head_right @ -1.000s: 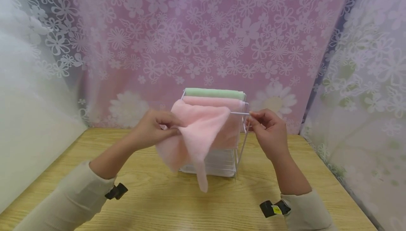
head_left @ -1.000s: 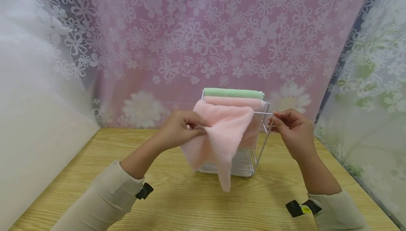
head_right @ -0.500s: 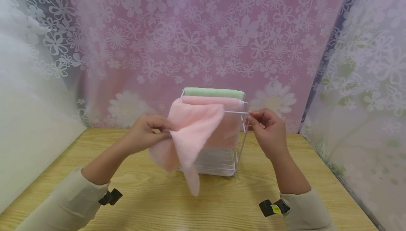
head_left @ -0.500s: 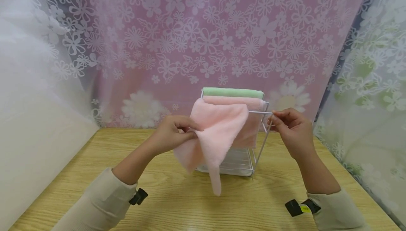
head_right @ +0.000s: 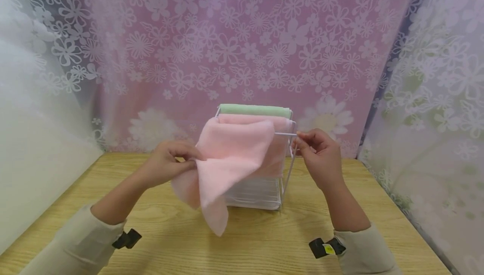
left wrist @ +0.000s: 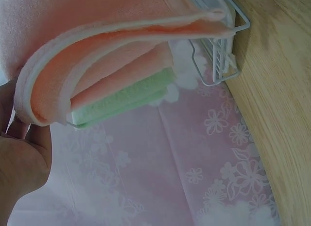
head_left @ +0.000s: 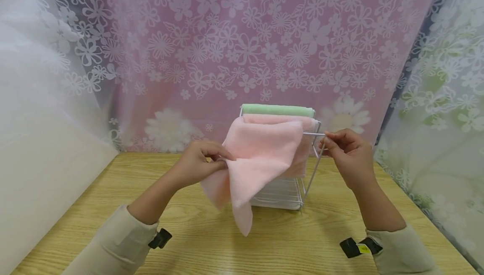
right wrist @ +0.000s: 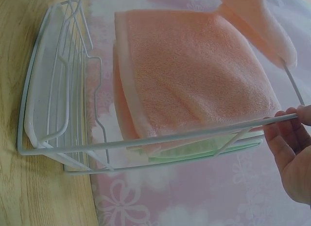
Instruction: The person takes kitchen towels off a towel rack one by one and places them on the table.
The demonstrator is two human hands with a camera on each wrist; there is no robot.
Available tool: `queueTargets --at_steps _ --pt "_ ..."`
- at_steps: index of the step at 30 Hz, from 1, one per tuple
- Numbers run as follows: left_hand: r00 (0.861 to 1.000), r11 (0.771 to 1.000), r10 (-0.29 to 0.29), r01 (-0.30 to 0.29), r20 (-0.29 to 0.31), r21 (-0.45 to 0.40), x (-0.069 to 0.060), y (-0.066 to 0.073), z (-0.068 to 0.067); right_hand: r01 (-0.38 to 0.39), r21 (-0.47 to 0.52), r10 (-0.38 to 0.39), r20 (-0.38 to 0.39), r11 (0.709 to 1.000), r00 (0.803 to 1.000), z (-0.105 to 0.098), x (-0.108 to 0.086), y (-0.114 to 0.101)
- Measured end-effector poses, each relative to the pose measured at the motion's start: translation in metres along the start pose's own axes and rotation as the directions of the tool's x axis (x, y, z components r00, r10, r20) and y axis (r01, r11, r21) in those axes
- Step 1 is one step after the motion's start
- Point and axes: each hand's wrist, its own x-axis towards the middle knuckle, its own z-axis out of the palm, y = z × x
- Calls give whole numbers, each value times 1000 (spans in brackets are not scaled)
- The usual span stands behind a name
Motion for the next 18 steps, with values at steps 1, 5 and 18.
queueTargets --at_steps 1,5,18 --pt "1000 1000 0 0 0 -5 -1 0 -1 2 0 -2 0 1000 1000 0 0 0" --pt "1000 1000 1 -1 -10 -25 -5 -1 -4 -6 10 7 -13 1000 1000 1 -1 0" --pt "999 999 6 -7 -35 -42 -14 -3 -13 -7 27 8 -14 1000 1000 1 -1 0"
